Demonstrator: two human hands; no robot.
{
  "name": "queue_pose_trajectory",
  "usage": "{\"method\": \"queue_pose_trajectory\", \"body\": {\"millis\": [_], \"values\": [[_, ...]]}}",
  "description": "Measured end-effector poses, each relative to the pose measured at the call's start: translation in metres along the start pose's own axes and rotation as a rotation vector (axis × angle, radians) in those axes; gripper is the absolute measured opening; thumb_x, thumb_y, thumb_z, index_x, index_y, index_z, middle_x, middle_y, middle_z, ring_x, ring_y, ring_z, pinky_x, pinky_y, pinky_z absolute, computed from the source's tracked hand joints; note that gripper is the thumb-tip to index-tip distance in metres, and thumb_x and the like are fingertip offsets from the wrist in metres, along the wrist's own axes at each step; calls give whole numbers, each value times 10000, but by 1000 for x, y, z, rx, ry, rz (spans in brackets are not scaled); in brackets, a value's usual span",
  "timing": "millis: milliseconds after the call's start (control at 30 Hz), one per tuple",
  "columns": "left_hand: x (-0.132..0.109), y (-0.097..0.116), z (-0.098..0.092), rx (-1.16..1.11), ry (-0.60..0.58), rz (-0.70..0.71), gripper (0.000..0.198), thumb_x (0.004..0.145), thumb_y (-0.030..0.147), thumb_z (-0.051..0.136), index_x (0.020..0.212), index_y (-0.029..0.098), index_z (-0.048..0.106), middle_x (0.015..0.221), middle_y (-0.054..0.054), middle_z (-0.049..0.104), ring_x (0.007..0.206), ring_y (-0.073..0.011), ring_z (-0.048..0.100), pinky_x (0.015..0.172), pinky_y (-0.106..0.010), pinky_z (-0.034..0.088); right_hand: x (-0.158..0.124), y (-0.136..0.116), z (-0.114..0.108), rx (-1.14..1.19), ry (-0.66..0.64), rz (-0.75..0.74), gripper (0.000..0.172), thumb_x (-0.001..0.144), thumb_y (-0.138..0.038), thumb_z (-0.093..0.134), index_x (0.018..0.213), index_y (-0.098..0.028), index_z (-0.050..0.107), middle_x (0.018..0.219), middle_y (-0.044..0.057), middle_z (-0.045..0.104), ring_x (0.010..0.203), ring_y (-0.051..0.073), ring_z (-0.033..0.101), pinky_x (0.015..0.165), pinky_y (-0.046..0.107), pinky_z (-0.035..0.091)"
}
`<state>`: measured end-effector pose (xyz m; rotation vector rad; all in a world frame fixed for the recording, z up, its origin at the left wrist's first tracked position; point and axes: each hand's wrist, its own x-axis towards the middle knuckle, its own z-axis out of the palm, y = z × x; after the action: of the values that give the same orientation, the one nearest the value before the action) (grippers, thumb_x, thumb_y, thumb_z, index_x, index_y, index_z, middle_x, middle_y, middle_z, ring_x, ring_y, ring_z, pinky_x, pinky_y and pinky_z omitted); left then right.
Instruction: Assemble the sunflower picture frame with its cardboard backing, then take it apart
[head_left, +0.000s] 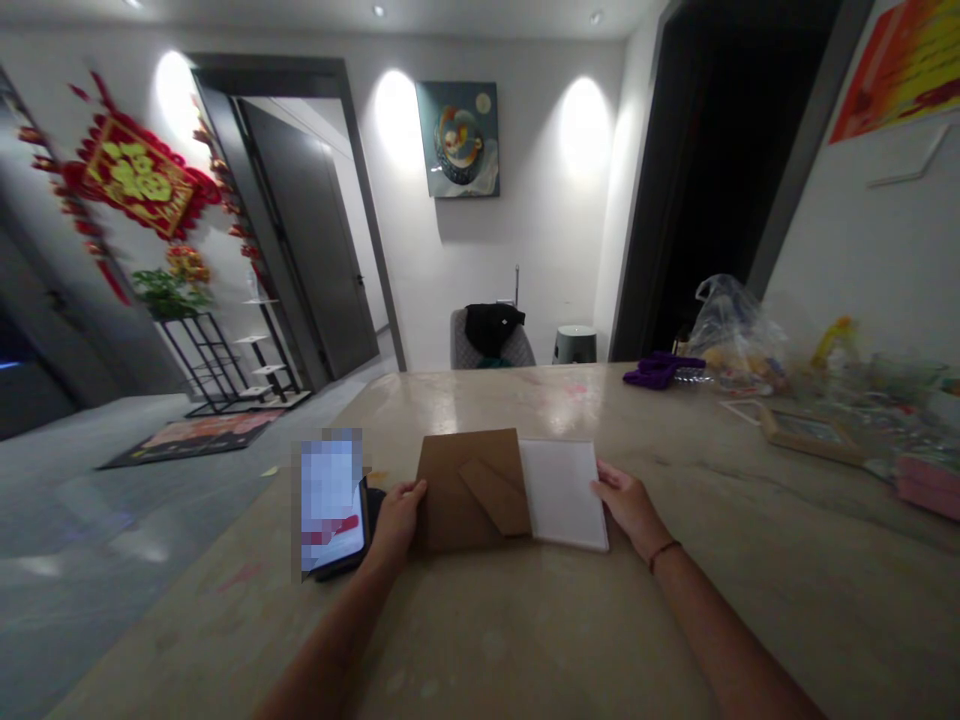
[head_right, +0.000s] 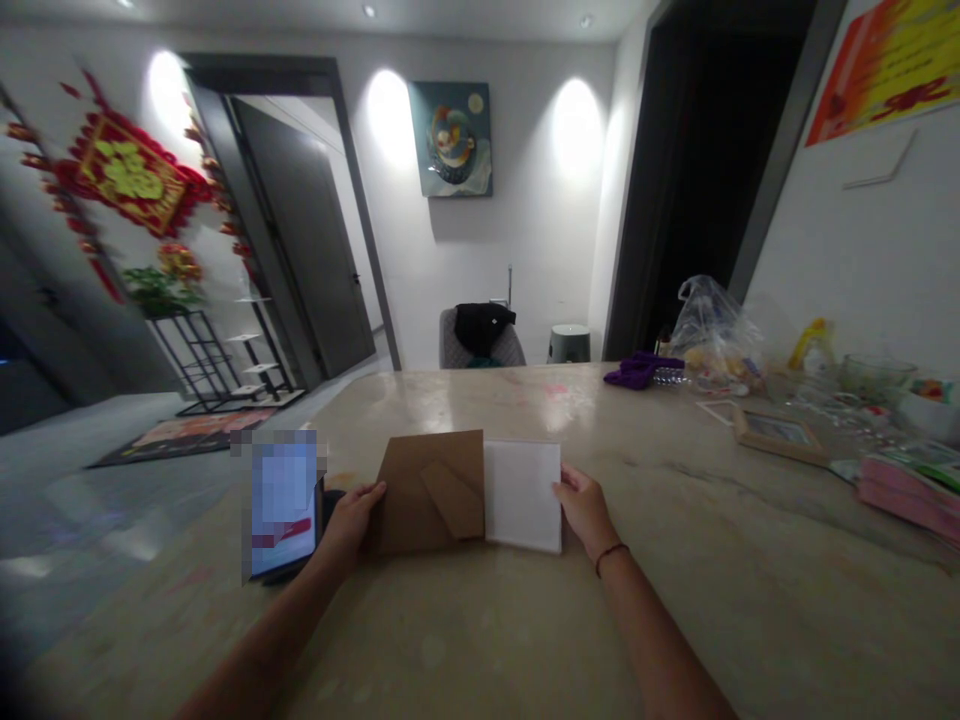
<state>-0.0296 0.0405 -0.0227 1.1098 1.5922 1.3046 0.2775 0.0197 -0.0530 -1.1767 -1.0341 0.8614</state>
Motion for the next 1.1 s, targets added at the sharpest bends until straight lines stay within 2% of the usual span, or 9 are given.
{"method": "queue_pose_trajectory", "body": {"millis": [133,233,300,433,567,667,800,933,1100], "values": [[-4,0,4,-9,-35,0,262,607,383,577,727,150,586,690,-35,646,696,-195,603,645,-297,447,-7,3,18,-147,-74,-64,437,641,-290,548,1053,-152,589,1056,80,625,936,215,591,858,376,438],[-7,1,7,16,-54,-2,258,634,387,558,754,159,574,706,-28,645,697,-191,607,628,-284,452,-13,1,29,-300,-1,-110,452,680,-389,542,1049,-133,593,1155,112,562,1086,227,498,957,378,351],[-9,1,8,46,-46,-5,256,656,391,541,774,166,568,718,-27,646,701,-190,611,619,-279,454,-18,-3,35,-341,0,-137,480,701,-451,520,1039,-120,598,1181,127,539,1134,228,453,994,378,298],[-19,1,16,83,-38,-16,265,700,405,497,814,175,563,731,-30,648,689,-185,616,601,-275,455,-31,-12,47,-296,-110,-131,559,671,-466,566,1114,-126,551,1014,111,633,980,219,559,903,366,393],[-32,6,26,79,-102,22,303,706,441,479,806,167,560,733,-36,647,676,-180,606,578,-263,447,-35,-20,49,-221,-106,-102,559,645,-384,599,1147,-149,527,889,72,666,818,191,605,772,337,463],[-35,10,29,134,-158,153,356,731,477,406,737,158,564,745,-48,635,713,-182,589,581,-258,432,-27,-24,39,-45,-31,-46,465,639,-355,587,1059,-156,590,960,82,657,883,195,597,798,340,454],[-31,8,26,505,-66,351,239,696,395,493,705,165,558,731,-33,614,699,-161,560,618,-245,388,-12,-24,15,34,175,18,417,592,-341,599,945,-122,643,991,103,651,938,225,582,843,367,431],[-30,6,22,813,-80,298,221,705,365,510,820,182,556,722,-16,609,648,-138,550,545,-216,333,2,-20,-14,-10,338,8,470,602,-322,557,1008,-92,615,1011,110,642,943,226,581,818,339,448],[-32,12,18,1063,-139,229,292,760,427,405,741,189,572,755,-53,641,691,-173,576,536,-233,318,16,-11,-50,-200,499,-37,454,622,-266,499,1031,-105,609,1027,104,637,966,227,574,834,338,443]]}}
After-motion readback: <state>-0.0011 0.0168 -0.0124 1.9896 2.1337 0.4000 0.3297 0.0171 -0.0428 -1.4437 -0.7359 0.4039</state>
